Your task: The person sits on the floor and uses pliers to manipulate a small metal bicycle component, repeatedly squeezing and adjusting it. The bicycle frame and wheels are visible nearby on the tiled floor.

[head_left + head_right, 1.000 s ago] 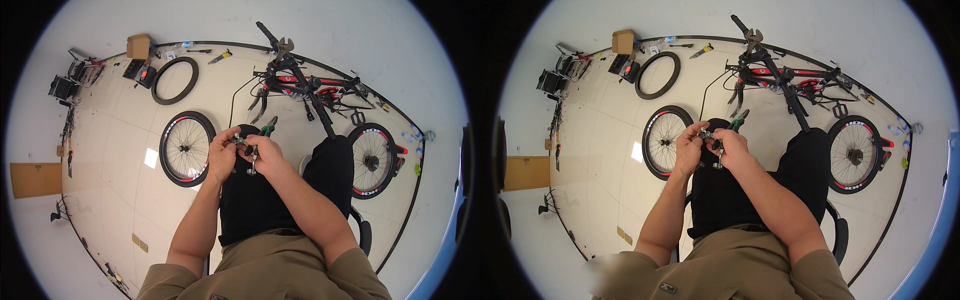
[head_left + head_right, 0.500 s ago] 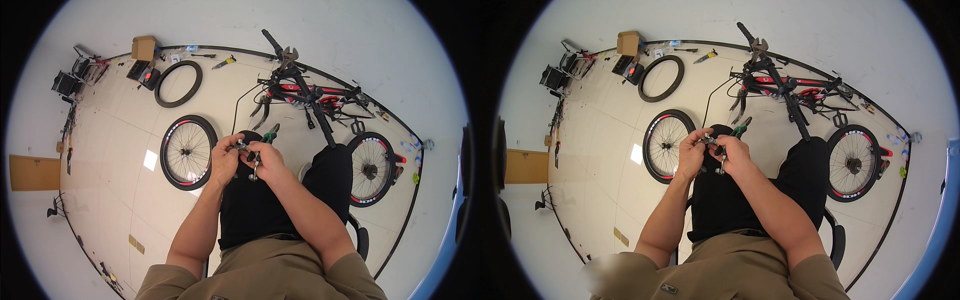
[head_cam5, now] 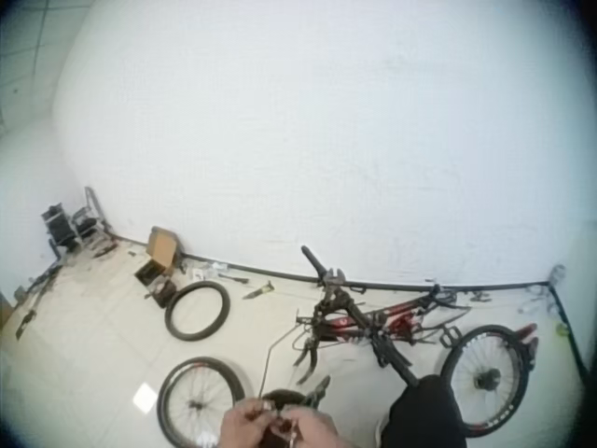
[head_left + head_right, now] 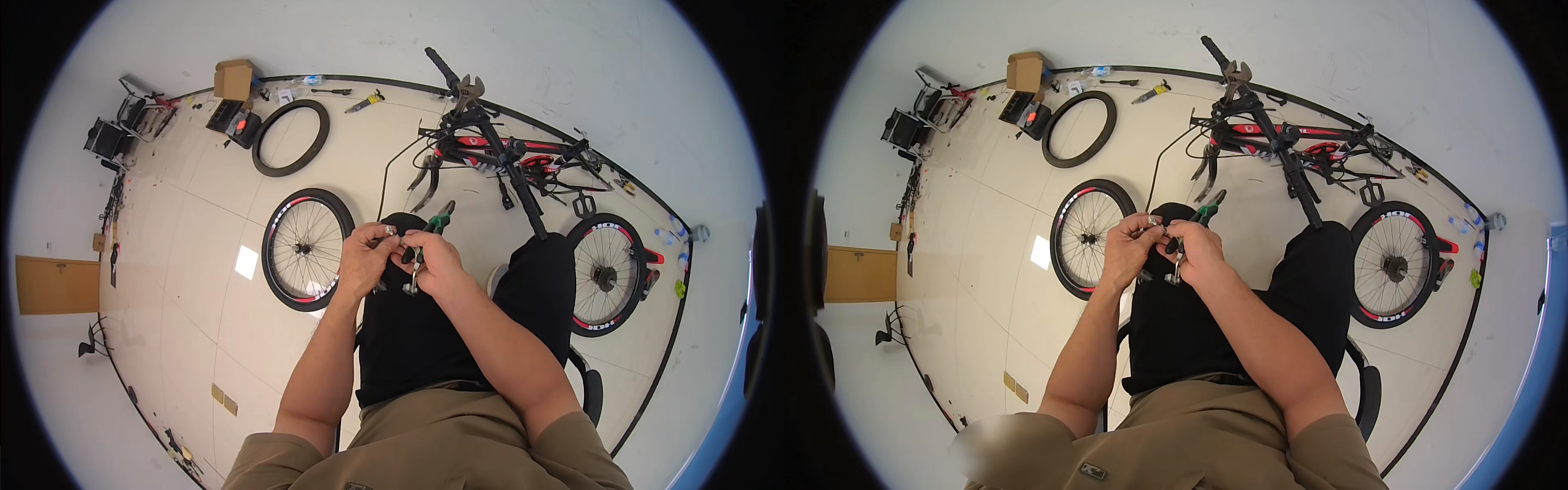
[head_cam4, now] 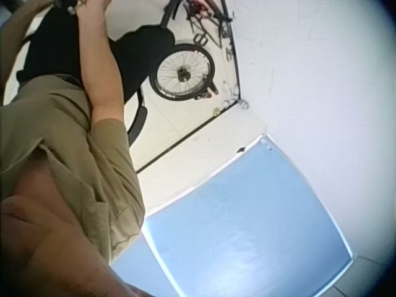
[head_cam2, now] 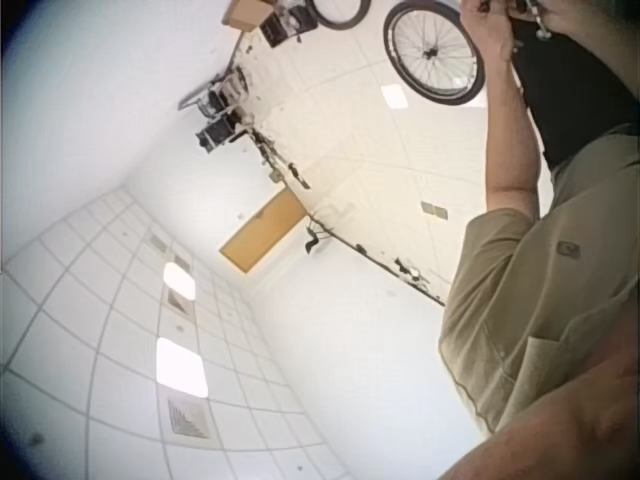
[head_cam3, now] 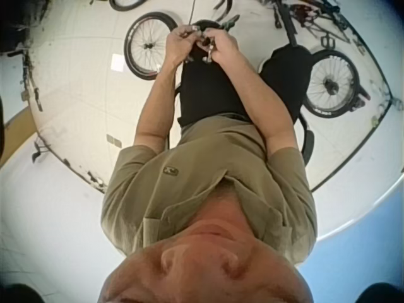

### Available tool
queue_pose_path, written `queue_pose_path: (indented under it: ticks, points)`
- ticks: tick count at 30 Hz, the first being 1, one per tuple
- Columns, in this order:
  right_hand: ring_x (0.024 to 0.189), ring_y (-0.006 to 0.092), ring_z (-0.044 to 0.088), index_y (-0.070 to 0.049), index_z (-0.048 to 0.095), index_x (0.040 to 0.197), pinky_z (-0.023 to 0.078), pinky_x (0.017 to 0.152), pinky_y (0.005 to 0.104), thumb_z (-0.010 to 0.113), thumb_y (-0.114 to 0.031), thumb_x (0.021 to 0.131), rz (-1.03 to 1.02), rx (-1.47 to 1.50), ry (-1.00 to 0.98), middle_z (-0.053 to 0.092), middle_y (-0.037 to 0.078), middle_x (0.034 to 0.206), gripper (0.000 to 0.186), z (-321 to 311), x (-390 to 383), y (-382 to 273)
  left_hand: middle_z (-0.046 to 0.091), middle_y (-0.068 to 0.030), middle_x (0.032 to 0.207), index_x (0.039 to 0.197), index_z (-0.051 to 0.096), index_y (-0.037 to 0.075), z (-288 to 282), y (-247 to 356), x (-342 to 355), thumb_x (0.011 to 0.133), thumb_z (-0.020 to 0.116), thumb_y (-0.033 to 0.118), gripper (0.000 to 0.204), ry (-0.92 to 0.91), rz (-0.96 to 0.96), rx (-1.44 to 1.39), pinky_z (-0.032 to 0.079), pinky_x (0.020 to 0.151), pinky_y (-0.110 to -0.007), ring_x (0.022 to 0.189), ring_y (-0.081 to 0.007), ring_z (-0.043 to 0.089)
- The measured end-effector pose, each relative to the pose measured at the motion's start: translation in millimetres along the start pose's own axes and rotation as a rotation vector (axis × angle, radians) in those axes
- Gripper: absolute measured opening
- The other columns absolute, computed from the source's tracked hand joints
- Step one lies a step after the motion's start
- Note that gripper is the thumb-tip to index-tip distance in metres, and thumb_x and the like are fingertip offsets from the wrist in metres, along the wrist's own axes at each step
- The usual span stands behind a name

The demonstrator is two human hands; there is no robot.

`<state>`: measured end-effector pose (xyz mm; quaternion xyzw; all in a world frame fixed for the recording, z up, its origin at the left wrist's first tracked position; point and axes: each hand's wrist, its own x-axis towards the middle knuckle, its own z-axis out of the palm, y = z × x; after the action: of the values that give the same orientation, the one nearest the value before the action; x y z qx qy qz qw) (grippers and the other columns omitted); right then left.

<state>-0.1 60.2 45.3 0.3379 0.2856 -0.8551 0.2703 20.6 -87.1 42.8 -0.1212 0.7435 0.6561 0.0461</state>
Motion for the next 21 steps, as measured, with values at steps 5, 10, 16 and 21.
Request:
queue_pose_path:
  ticks: [5,10,16,21]
  points:
    - [0.092,0.0271,0.069,0.001,0.058,0.109,0.059,0.084,0.0429,0.059,-0.008,0.094,0.047,0.003,-0.147,0.065,0.015,0.102,0.017,-9.3,3.6,-5.7,0.071,-0.0087,0.091,0.093,0.072,-0.002,-1.4,3.9,2.8,0.092,0.069,0.006,0.009,0.008,0.05,0.017,0.053,0.078,-0.028,0.078,-0.0147,0.069]
    - [0.092,0.0279,0.068,0.0,0.057,0.113,0.057,0.084,0.0454,0.057,-0.014,0.099,0.042,0.024,-0.263,0.066,0.014,0.104,0.02,-22.8,-11.4,-25.2,0.072,-0.0083,0.094,0.095,0.072,-0.001,3.9,26.7,-1.0,0.097,0.067,0.01,0.012,0.064,0.134,-0.228,0.051,0.078,-0.024,0.08,-0.0114,0.065]
    - [0.093,0.0219,0.067,0.003,0.063,0.119,0.057,0.082,0.0347,0.061,-0.001,0.092,-0.093,-0.472,-0.161,0.065,0.011,0.105,0.027,-31.6,-52.2,-54.3,0.069,-0.0073,0.094,0.102,0.063,0.007,18.4,40.0,-3.8,0.101,0.062,0.019,0.012,0.098,-0.104,-0.946,0.059,0.088,-0.036,0.087,-0.0196,0.069]
    - [0.085,0.0245,0.067,0.002,0.07,0.107,0.051,0.077,0.0338,0.067,-0.004,0.086,-0.412,-1.111,-0.093,0.066,0.011,0.092,0.022,-51.6,-87.0,-69.7,0.071,-0.0048,0.096,0.097,0.066,0.012,34.3,41.5,-10.6,0.097,0.068,0.024,0.012,0.078,-0.314,-1.168,0.052,0.1,-0.054,0.095,-0.023,0.069]
